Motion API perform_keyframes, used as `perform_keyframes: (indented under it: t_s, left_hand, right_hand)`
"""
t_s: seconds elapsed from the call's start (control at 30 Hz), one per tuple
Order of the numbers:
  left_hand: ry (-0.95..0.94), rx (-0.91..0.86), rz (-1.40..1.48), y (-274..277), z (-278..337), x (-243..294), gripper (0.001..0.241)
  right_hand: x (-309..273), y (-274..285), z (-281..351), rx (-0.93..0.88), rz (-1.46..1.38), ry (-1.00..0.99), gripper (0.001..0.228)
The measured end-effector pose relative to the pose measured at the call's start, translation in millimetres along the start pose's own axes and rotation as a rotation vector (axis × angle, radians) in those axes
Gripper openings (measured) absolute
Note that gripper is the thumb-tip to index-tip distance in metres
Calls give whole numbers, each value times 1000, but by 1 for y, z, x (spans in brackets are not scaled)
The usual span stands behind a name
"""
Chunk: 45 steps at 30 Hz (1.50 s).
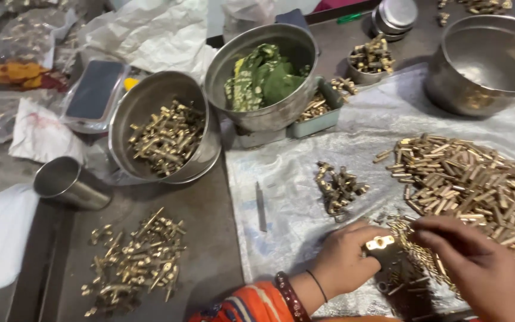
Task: The person is manually assembling small brass metal components by inserting pins into fittings at an assembly station.
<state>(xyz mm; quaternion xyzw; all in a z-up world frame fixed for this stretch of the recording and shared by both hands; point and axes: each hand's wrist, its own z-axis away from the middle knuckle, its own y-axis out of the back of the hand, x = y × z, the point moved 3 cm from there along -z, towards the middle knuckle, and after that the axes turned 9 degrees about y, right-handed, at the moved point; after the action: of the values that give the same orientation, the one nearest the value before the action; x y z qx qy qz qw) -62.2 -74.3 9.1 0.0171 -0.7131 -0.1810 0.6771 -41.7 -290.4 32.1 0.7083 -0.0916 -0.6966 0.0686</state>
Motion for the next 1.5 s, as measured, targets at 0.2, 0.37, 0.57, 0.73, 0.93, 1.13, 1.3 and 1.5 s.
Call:
perform_keyframes:
  t_s: [0.2, 0.37, 0.57, 0.73, 0.93, 1.13, 1.3, 1.5]
  left_hand:
    - [58, -33, -31, -4, 11, -5, 33]
    - [171, -85, 72, -7, 13, -13, 31]
    - [268, -152, 427, -17, 14, -58, 27]
    - [418, -160, 360, -1, 10, -38, 36]
    - [544, -253, 531, 13, 9, -41, 42]
    - [676, -334, 297, 21, 7, -30, 44]
    - [561, -341, 468, 6, 0, -66, 42]
    - [570, -296, 262, 13, 3, -46, 39]
  right_hand:
    - [37, -25, 12, -138, -105, 5, 18]
    - [20, -40, 14, -243, -118, 324, 11]
    - [-12, -36, -12, -254, 431, 667, 15]
    - [-4, -11, -80, 0, 895, 642, 24]
    - [12, -30, -100, -68, 1405, 646, 35]
    - [12, -38, -62, -194, 317, -46, 24]
    - [32, -58, -22, -258, -309, -279, 23]
    - [28, -62, -13, -274, -308, -319, 22]
